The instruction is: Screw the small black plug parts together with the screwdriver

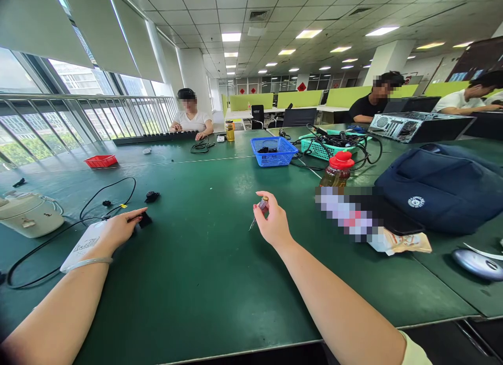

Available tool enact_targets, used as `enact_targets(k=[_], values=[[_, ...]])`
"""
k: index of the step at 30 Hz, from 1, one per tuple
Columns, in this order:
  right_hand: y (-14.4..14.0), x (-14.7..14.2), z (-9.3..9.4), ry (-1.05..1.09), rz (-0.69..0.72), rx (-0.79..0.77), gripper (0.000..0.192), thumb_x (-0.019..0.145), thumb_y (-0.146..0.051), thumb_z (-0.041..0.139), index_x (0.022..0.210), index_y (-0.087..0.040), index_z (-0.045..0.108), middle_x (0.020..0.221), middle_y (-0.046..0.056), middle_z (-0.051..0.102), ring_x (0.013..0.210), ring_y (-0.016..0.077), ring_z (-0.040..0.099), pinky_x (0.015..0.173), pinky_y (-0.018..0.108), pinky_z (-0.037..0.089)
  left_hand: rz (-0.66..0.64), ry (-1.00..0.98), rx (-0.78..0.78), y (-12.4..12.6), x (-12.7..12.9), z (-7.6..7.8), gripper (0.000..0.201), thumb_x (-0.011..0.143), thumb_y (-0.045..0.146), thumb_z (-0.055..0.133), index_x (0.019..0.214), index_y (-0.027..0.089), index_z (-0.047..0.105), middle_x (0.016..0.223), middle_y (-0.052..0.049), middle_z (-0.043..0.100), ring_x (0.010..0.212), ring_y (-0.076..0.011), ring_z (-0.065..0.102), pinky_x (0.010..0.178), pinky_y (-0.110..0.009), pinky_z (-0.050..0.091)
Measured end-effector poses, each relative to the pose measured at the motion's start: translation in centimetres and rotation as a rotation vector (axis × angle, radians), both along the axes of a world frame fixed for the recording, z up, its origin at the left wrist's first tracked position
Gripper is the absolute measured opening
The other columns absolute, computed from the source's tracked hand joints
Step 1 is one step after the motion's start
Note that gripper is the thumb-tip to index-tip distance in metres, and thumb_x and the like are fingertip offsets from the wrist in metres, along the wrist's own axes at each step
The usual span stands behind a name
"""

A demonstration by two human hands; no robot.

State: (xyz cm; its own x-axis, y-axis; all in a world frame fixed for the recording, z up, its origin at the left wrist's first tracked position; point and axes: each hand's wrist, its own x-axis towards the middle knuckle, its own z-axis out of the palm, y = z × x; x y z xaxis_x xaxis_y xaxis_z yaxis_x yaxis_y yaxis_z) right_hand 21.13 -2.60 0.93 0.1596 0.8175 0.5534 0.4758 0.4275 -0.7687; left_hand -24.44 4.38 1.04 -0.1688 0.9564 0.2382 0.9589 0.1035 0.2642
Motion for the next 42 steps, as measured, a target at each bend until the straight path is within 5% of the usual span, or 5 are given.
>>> enact_targets(k=[10,19,36,42], values=[[0.0,-0.1,-0.1,0.005,0.002,0.002,0.031,0.088,-0.038,0.053,0.115,-0.023,0.054,0.08,0.002,0.066,0.074,0.0201,0.067,0.063,0.031,0.053,0.076,0.065,-0.09,-0.6,0.9,1.1,0.045,0.092,0.037,0.044,0.132,0.028,0.062,0.09,-0.008,0.075,0.072,-0.0264,0.066,0.071,-0.034,0.05],[0.0,-0.1,-0.1,0.0,-0.003,-0.001,0.032,0.088,-0.039,0.053,0.115,-0.023,0.054,0.08,0.002,0.066,0.074,0.0203,0.067,0.062,0.031,0.052,0.058,0.131,-0.056,-0.8,1.5,1.6,0.042,0.09,0.033,0.047,0.128,0.027,0.066,0.105,-0.008,0.074,0.09,-0.0292,0.068,0.08,-0.036,0.051],[-0.2,-0.2,0.2,0.005,0.013,-0.016,0.033,0.088,-0.041,0.052,0.115,-0.023,0.054,0.08,0.002,0.065,0.076,0.0208,0.067,0.066,0.033,0.054,0.041,0.154,0.028,-0.3,1.1,0.9,0.04,0.086,0.028,0.05,0.119,0.025,0.072,0.104,-0.01,0.075,0.091,-0.03,0.069,0.081,-0.039,0.054],[-0.2,-0.1,0.2,-0.007,0.008,-0.016,0.033,0.089,-0.041,0.052,0.116,-0.023,0.054,0.08,0.002,0.065,0.076,0.0208,0.067,0.061,0.031,0.053,-0.032,0.096,0.143,-0.5,1.0,0.7,0.042,0.086,0.019,0.045,0.118,0.025,0.072,0.123,-0.005,0.068,0.109,-0.0275,0.064,0.094,-0.039,0.051]])
